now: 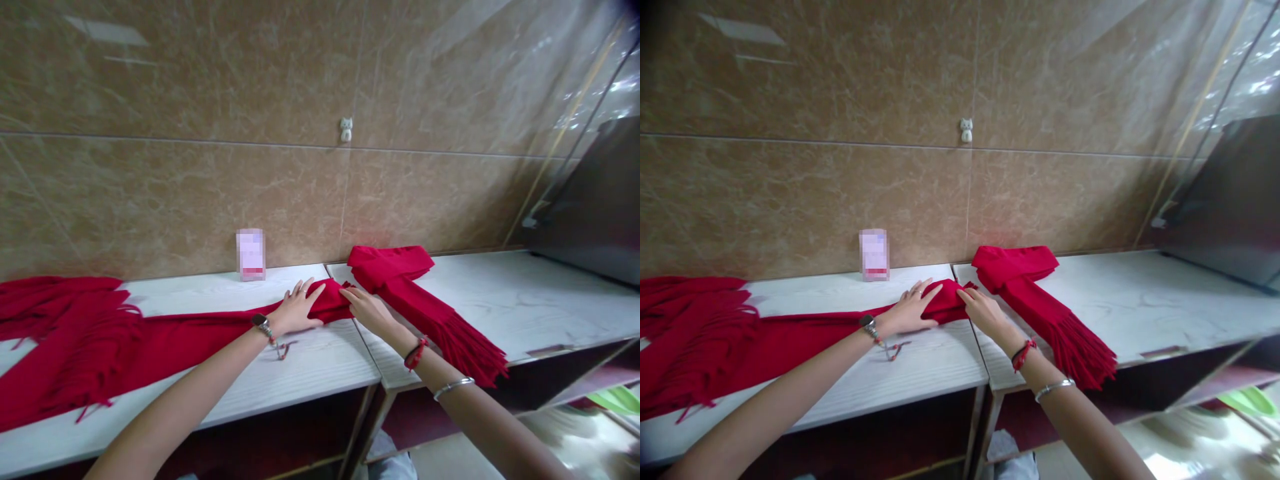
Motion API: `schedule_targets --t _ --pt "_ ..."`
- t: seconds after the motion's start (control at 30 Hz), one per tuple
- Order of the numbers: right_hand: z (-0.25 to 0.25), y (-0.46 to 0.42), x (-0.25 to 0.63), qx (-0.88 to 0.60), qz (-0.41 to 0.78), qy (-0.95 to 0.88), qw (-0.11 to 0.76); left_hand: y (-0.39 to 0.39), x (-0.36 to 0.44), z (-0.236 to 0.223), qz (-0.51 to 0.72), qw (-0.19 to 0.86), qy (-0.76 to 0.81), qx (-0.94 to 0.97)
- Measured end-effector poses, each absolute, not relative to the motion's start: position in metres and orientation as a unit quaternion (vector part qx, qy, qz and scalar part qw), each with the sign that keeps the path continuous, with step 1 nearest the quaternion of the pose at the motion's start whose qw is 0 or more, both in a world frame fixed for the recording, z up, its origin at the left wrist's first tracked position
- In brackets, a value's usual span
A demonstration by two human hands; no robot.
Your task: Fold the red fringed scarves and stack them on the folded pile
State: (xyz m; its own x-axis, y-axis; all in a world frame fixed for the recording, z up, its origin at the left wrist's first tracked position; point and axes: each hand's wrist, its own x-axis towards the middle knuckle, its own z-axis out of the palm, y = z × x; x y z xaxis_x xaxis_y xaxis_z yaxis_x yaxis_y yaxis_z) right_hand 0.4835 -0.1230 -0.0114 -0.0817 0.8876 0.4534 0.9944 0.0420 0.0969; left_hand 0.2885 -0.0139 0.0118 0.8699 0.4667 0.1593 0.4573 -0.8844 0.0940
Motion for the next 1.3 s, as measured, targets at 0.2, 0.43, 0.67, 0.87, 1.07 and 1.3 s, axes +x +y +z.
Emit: schedule_targets --t 0.2,0.43,0.67,0.87,1.07,1.3 --pt "-0.007 -0.117 0.488 -0.623 -0.212 -0.744 0.11 -0.012 0.26 0.004 0.055 -0.044 0.215 0.974" --pt "0.003 -0.119 0.495 -0.629 -0.263 -0.722 0.117 -0.014 0.261 0.034 0.096 -0.069 0.244 0.963" --pt "-0.028 -0.119 0.501 -0.674 -0.126 -0.721 0.098 -0.035 0.281 -0.001 0.033 -0.033 0.261 0.964" --pt "-0.026 -0.119 0.503 -0.632 -0.131 -0.751 0.141 -0.037 0.301 -0.001 0.054 -0.055 0.235 0.969" --pt "-0.032 -0.118 0.507 -0.606 -0.145 -0.762 0.176 -0.039 0.311 -0.003 0.057 -0.013 0.275 0.96" --pt "-0.035 -0.112 0.514 -0.601 -0.137 -0.75 0.239 -0.037 0.319 0.01 0.098 -0.045 0.274 0.956"
